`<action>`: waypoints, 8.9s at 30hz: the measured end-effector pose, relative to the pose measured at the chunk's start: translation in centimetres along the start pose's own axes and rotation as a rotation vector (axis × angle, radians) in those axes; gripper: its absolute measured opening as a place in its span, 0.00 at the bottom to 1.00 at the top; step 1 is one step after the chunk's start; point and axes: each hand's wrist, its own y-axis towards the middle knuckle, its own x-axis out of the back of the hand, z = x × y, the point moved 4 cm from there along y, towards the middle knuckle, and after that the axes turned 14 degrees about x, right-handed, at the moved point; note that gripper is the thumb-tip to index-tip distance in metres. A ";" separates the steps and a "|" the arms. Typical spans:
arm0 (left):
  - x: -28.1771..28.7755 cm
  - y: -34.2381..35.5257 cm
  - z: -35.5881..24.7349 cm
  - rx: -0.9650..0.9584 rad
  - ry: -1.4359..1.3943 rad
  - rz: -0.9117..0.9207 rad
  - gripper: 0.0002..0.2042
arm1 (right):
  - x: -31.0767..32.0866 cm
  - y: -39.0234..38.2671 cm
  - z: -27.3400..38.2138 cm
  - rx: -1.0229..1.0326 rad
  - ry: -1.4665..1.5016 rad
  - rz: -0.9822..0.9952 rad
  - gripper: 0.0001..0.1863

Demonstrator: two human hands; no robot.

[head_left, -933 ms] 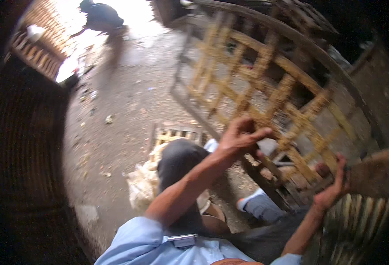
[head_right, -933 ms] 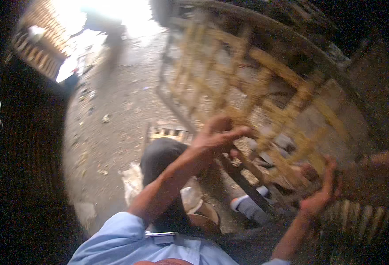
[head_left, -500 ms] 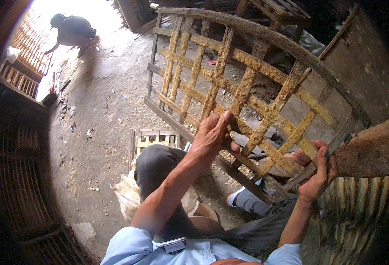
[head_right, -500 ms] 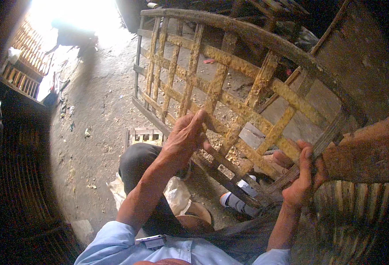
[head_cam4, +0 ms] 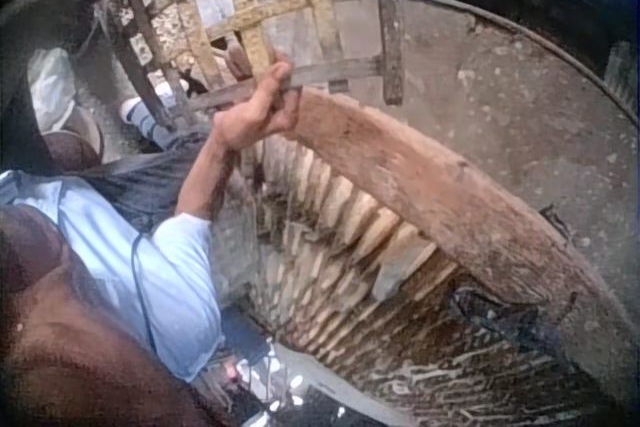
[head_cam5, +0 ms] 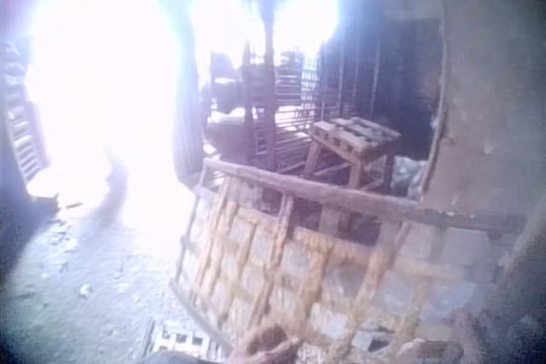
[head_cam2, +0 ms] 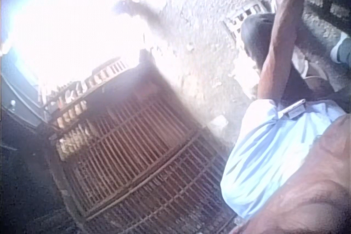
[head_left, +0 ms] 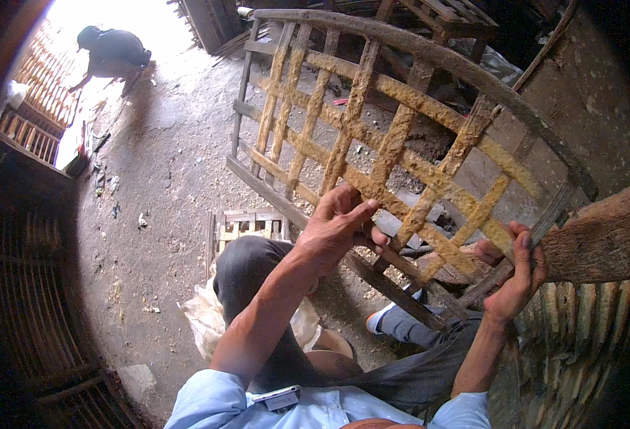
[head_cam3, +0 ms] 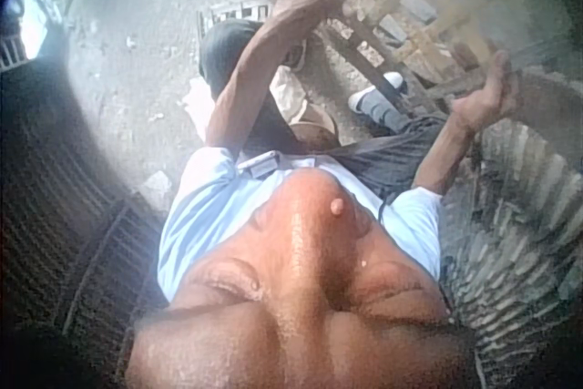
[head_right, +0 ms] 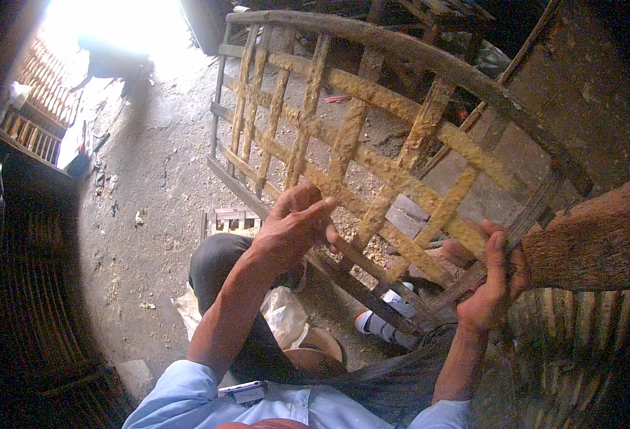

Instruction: The person scrapes a wooden lattice frame with a small metal tool, removing loose material from the surface. They hold the frame with one hand and scrape with the other, occasionally adjusting their grip.

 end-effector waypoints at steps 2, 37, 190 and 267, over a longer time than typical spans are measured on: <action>-0.2 -0.1 -0.3 0.026 -0.009 -0.006 0.11 | 0.2 0.1 -0.2 -0.002 0.011 0.003 0.17; 0.3 0.6 -0.3 0.006 0.209 -0.176 0.19 | 1.9 0.1 -2.1 -0.048 -0.047 0.013 0.21; -1.2 0.3 3.7 0.326 0.044 -0.231 0.22 | -3.7 -4.1 1.4 0.057 0.088 0.328 0.14; -3.0 0.2 3.4 0.298 0.091 0.062 0.15 | -1.5 -0.9 0.2 -0.043 0.033 0.072 0.16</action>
